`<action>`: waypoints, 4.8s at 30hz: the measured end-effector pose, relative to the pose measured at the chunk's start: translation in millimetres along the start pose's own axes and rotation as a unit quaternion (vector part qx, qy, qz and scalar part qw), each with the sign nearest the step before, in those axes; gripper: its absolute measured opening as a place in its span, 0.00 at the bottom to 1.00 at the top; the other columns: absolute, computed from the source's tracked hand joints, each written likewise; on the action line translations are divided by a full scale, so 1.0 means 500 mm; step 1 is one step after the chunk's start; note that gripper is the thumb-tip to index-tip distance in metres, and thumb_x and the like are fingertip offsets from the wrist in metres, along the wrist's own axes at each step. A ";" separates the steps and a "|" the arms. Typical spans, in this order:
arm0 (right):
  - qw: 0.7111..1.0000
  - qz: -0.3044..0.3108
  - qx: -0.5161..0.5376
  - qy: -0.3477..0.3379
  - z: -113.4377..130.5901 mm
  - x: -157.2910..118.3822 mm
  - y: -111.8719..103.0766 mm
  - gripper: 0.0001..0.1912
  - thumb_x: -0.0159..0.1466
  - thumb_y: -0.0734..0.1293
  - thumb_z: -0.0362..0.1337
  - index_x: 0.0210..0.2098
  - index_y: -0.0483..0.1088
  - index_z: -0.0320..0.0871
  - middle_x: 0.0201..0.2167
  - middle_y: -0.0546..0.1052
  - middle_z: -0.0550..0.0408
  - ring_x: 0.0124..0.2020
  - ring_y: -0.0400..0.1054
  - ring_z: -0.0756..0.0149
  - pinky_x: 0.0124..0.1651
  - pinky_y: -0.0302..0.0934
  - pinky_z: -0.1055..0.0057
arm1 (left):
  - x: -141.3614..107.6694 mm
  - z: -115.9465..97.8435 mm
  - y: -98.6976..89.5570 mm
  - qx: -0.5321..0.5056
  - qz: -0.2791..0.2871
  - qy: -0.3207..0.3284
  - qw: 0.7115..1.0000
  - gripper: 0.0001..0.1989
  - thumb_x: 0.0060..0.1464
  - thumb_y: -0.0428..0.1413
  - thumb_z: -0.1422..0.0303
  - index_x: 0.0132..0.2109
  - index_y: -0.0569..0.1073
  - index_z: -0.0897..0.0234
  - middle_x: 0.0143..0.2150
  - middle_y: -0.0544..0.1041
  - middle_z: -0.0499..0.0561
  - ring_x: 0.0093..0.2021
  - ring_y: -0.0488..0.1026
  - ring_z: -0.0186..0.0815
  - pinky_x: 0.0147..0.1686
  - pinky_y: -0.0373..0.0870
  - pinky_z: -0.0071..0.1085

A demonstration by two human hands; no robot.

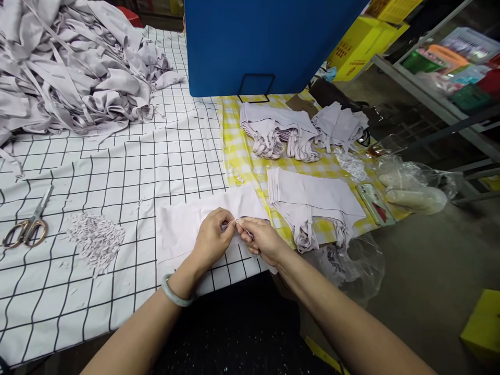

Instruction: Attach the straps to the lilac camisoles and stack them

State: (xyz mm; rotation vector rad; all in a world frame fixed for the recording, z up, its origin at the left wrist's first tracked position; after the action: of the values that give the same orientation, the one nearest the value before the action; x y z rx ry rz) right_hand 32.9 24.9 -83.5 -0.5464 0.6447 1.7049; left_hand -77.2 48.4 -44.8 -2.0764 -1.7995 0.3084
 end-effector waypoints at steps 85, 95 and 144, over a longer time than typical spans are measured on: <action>0.978 0.135 -0.025 -0.154 -0.030 -0.164 0.077 0.21 0.62 0.68 0.56 0.35 0.77 0.43 0.38 0.78 0.52 0.42 0.69 0.64 0.49 0.62 0.65 | -0.252 -0.101 -0.029 -0.088 -0.036 0.117 0.989 0.07 0.62 0.56 0.69 0.39 0.78 0.63 0.63 0.72 0.59 0.69 0.62 0.46 0.68 0.57 0.56; 0.971 0.185 -0.045 -0.142 -0.031 -0.173 0.125 0.14 0.63 0.69 0.48 0.33 0.73 0.42 0.22 0.66 0.61 0.29 0.64 0.69 0.40 0.62 0.70 | -0.263 -0.047 -0.094 -0.129 -0.121 -0.023 0.984 0.07 0.61 0.54 0.68 0.42 0.76 0.62 0.43 0.79 0.55 0.46 0.77 0.39 0.45 0.76 0.38; 0.970 0.145 0.118 0.156 -0.105 -0.009 0.249 0.10 0.61 0.61 0.36 0.23 0.65 0.42 0.11 0.58 0.67 0.11 0.44 0.79 0.17 0.51 0.79 | -0.105 0.081 -0.163 0.024 -0.007 -0.040 0.999 0.07 0.53 0.53 0.76 0.31 0.75 0.63 0.35 0.80 0.50 0.36 0.76 0.36 0.39 0.74 0.34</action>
State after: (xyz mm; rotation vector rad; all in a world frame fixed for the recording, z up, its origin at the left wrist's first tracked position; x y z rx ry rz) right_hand -86.8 -35.6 -103.0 -0.5756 1.1875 1.7943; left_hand -175.3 11.4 -51.8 -2.0438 -1.8334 0.4323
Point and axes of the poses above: each hand's wrist, its own x-axis towards the middle knuckle, its own y-axis out of the palm, z = x × y, the point moved 10 cm from there along x, towards the middle knuckle
